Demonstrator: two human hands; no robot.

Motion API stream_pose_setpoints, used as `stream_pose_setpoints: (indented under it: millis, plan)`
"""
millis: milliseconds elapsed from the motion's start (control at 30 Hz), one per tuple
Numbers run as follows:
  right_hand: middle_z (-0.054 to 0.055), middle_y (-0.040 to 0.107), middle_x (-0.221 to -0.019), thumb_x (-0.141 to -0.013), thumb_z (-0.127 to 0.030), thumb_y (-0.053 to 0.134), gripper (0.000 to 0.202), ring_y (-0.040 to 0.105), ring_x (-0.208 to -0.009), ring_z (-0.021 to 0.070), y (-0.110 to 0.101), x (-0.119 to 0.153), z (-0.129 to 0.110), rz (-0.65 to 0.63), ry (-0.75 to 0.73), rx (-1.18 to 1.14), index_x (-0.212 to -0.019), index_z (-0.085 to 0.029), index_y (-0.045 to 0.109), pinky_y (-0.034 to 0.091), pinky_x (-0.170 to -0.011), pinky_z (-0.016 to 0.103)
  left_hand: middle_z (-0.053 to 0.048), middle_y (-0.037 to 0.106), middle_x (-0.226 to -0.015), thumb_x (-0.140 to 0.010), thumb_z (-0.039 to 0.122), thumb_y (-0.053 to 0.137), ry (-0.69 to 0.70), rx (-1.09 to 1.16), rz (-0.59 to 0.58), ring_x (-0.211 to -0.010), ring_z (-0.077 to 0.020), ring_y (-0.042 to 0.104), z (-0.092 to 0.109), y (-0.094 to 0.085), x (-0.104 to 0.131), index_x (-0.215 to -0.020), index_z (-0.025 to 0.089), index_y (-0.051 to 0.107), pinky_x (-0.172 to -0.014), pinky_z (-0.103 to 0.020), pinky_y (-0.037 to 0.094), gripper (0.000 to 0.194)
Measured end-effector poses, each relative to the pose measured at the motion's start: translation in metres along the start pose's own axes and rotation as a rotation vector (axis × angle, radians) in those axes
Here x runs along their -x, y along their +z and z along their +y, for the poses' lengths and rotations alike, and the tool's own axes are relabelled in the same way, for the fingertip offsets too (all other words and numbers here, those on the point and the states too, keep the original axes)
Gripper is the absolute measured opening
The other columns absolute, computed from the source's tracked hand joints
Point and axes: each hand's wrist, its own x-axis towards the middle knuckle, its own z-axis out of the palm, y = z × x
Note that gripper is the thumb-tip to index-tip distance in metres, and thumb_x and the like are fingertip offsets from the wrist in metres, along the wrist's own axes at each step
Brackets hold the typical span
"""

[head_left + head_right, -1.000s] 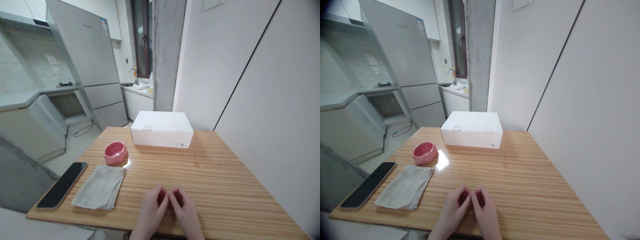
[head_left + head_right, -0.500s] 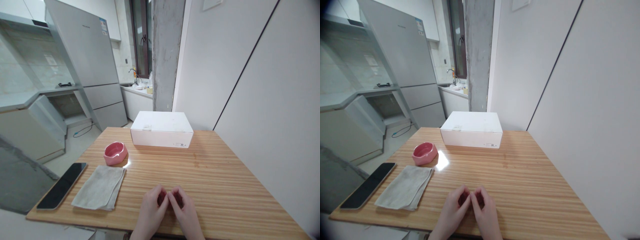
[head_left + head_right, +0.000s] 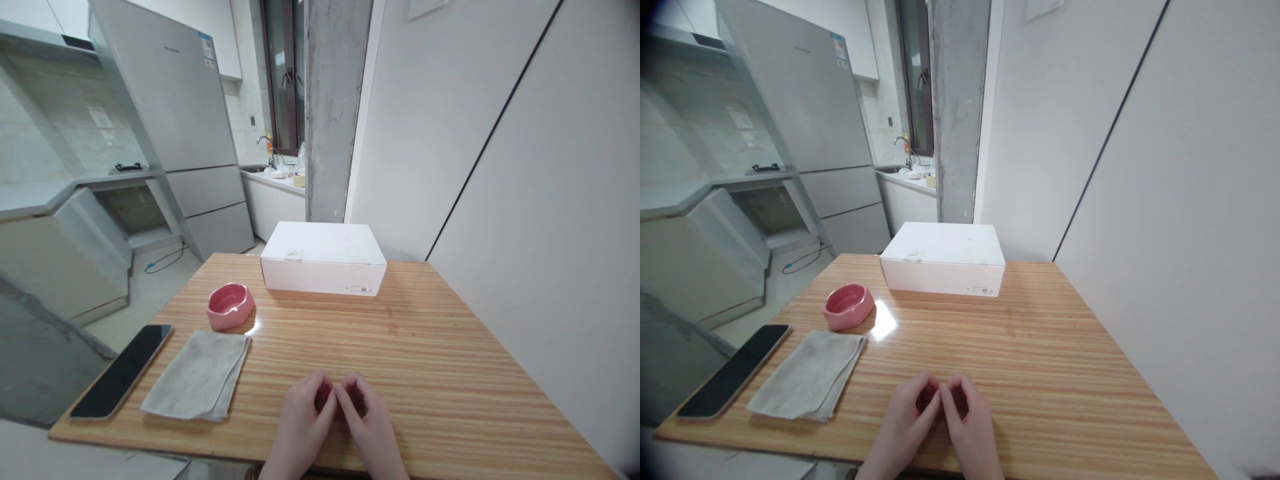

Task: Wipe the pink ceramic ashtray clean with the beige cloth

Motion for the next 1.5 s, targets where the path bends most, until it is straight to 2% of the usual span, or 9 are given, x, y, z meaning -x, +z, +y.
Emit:
stream_pose_setpoints:
  millis: [1500]
  plan:
    - [0.002, 0.067, -0.07, -0.089, -0.044, 0.055, 0.028, 0.064, -0.067, 0.019, 0.0004, 0.0001, -0.0031, 0.01, -0.003, 0.006, -0.074, -0.022, 0.059, 0.049, -0.065, 0.027, -0.002, 0.063, -0.07, -0.092, 0.033, 0.05, 0.005, 0.009, 0.006, -0.065, -0.015, 0.054, 0.0021, -0.0012, 0.0005, -0.076, 0.018, 0.06, -0.061, -0.024, 0.035, 0.024]
